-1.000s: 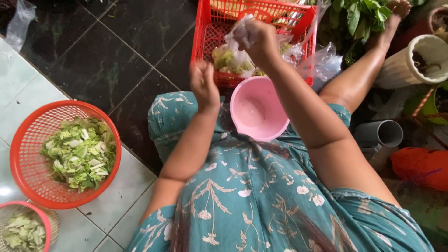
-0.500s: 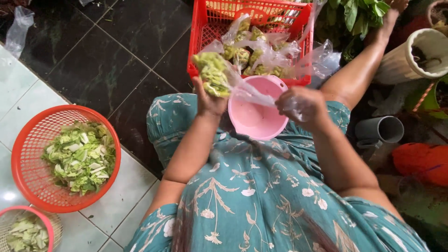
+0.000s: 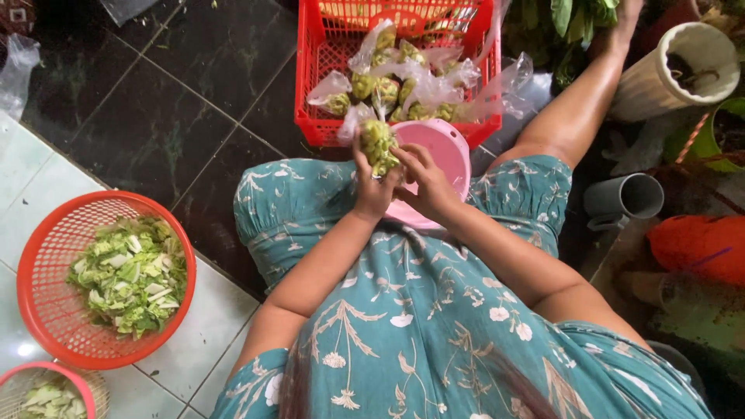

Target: A person sitting on the floor packages small green vegetables into plastic bags and places them into a red crate.

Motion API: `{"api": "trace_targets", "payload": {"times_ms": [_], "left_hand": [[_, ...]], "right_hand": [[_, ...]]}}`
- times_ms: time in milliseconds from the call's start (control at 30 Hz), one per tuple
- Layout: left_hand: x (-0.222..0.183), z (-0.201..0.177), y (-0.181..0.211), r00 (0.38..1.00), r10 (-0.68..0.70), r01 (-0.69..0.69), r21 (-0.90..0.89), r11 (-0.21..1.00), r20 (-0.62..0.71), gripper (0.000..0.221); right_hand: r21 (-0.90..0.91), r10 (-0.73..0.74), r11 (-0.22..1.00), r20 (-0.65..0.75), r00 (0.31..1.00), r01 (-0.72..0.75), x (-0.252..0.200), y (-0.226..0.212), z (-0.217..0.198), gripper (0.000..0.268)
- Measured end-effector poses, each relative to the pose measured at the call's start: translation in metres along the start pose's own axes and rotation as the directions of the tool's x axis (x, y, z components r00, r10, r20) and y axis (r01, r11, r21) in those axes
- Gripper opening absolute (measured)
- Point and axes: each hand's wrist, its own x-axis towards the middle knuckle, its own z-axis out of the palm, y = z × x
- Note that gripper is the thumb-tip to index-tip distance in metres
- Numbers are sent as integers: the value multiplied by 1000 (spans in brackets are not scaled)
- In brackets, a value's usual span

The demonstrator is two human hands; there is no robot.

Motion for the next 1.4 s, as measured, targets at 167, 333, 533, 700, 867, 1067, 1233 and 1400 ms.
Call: {"api": "trace_targets", "payload": {"times_ms": [167, 333, 533, 700, 867, 1067, 1233, 1400], "left_hand": [[-4, -8, -21, 997, -29, 51, -298, 953, 78, 114], [-6, -6, -18, 996, -68, 82, -261, 962, 60, 99], [-2, -3, -30, 988, -42, 17, -174, 985, -146, 84], [-9, -13, -40, 978, -125, 107, -114, 988, -165, 89], [-7, -10, -35, 978, -177, 149, -215, 965, -113, 90], [-3, -17, -18, 976, -211, 181, -344, 921, -54, 86], [-4, -11, -2, 927, -365, 290, -452, 844, -86, 68], [4, -22, 6, 946, -323, 310, -224, 924, -25, 43]], "right_hand": [[38, 11, 999, 7, 1000, -12, -5, 13, 11, 80], [12, -53, 998, -31, 998, 54, -13, 19, 16, 45], [-163, -340, 937, -237, 910, 308, -2, 21, 4, 16], [-300, -460, 876, -290, 839, 377, 15, -4, -28, 9], [-212, -473, 881, -330, 817, 424, 33, -13, -47, 11], [-326, -580, 813, -381, 720, 482, 63, -44, -81, 4], [-342, -585, 805, -323, 744, 484, 66, -52, -85, 17], [-357, -477, 847, -180, 860, 395, 69, -53, -92, 15]]}}
